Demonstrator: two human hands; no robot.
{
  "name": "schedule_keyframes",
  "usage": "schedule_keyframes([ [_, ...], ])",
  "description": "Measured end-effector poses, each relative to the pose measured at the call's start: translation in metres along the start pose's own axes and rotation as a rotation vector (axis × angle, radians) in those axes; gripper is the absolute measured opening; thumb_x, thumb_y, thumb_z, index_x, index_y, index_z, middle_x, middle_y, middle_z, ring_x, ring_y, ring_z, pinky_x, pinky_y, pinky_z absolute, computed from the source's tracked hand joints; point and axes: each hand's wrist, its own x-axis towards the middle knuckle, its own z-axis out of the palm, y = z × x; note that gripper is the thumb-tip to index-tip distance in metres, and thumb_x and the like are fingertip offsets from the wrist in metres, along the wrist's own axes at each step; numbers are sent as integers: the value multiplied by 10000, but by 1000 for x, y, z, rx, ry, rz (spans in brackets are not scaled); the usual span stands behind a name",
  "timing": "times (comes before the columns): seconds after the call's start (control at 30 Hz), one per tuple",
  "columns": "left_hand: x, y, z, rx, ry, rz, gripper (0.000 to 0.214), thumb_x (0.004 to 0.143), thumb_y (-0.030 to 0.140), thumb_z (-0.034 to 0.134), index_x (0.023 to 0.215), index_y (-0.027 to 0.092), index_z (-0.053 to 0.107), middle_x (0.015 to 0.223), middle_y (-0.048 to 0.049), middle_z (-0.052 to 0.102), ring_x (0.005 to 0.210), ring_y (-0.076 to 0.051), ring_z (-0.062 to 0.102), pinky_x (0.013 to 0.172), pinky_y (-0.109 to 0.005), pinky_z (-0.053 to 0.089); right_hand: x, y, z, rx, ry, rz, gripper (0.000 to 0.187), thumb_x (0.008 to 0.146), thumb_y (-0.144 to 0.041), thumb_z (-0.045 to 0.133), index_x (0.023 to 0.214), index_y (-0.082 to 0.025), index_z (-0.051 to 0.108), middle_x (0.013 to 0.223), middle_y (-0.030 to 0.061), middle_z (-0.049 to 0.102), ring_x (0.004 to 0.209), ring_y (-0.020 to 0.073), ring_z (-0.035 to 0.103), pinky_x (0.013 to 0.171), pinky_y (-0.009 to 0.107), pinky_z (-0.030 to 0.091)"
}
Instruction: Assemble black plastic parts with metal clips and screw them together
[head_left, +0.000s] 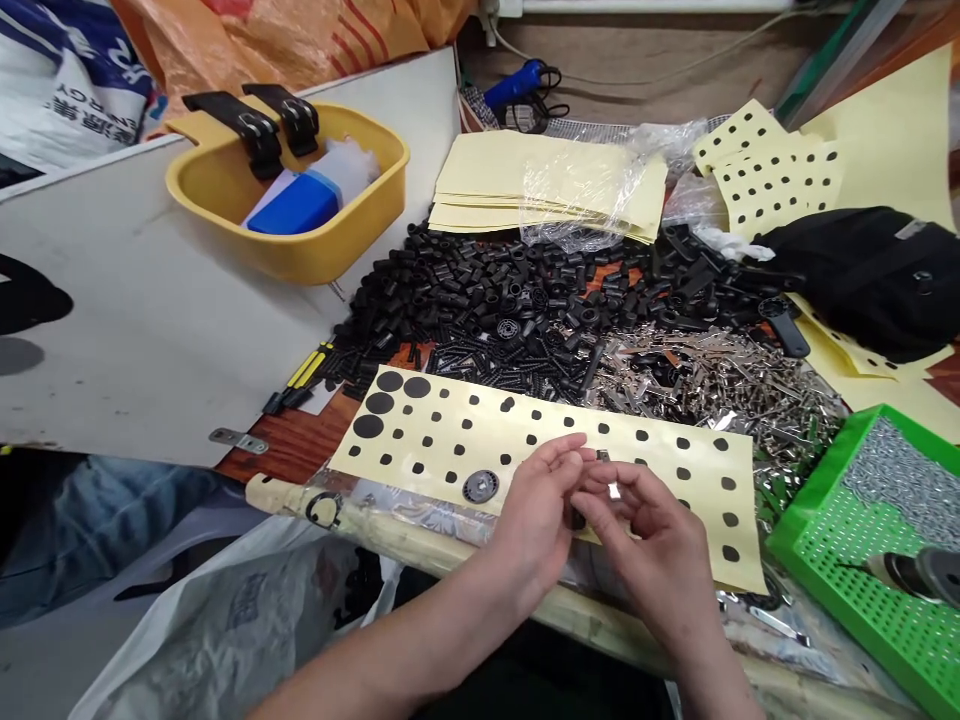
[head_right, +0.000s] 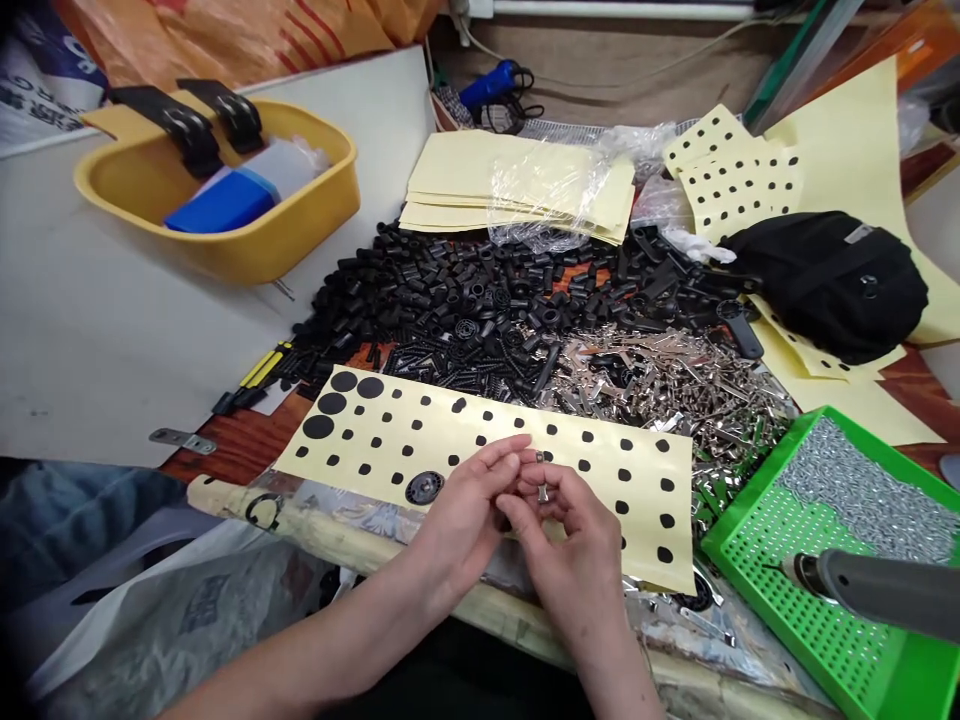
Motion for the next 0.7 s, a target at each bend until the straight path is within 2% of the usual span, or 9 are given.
schedule_keyframes([
  [0.17,-4,1,-9,36,-88,-51,148,832,107,562,913,95,684,920,-98,678,894,-156,594,907,-281,407,5,5,-10,85,-43,15,136,748,-287,679,846,-193,671,794,51,729,690,159,689,617,242,569],
  [0.27,-9,6,-12,-1,-246,-138,158,818,170,597,899,92,708,939,-115,685,954,-194,604,958,-319,395,9,8,-14,165,2,64,159,720,-297,717,824,-186,671,730,36,720,624,142,677,556,212,555],
  [0.37,-15,11,-12,-5,-395,-212,196,787,121,606,949,94,715,975,-126,693,966,-219,630,988,-379,400,10,10,-15,190,58,71,190,711,-319,737,829,-184,674,716,24,705,602,126,656,533,197,540],
  [0.57,-18,16,-18,39,-488,-226,411,749,-13,588,1140,89,663,1113,-137,686,1017,-218,651,1036,-411,403,6,17,-22,165,63,47,221,791,-347,675,961,-206,669,879,53,736,748,162,699,665,251,577],
  [0.7,-16,15,-26,64,-489,-173,347,802,60,617,1146,84,656,1102,-153,697,980,-227,677,997,-403,437,3,19,-29,104,105,-36,207,850,-343,608,986,-202,675,926,66,741,823,181,706,796,315,571],
])
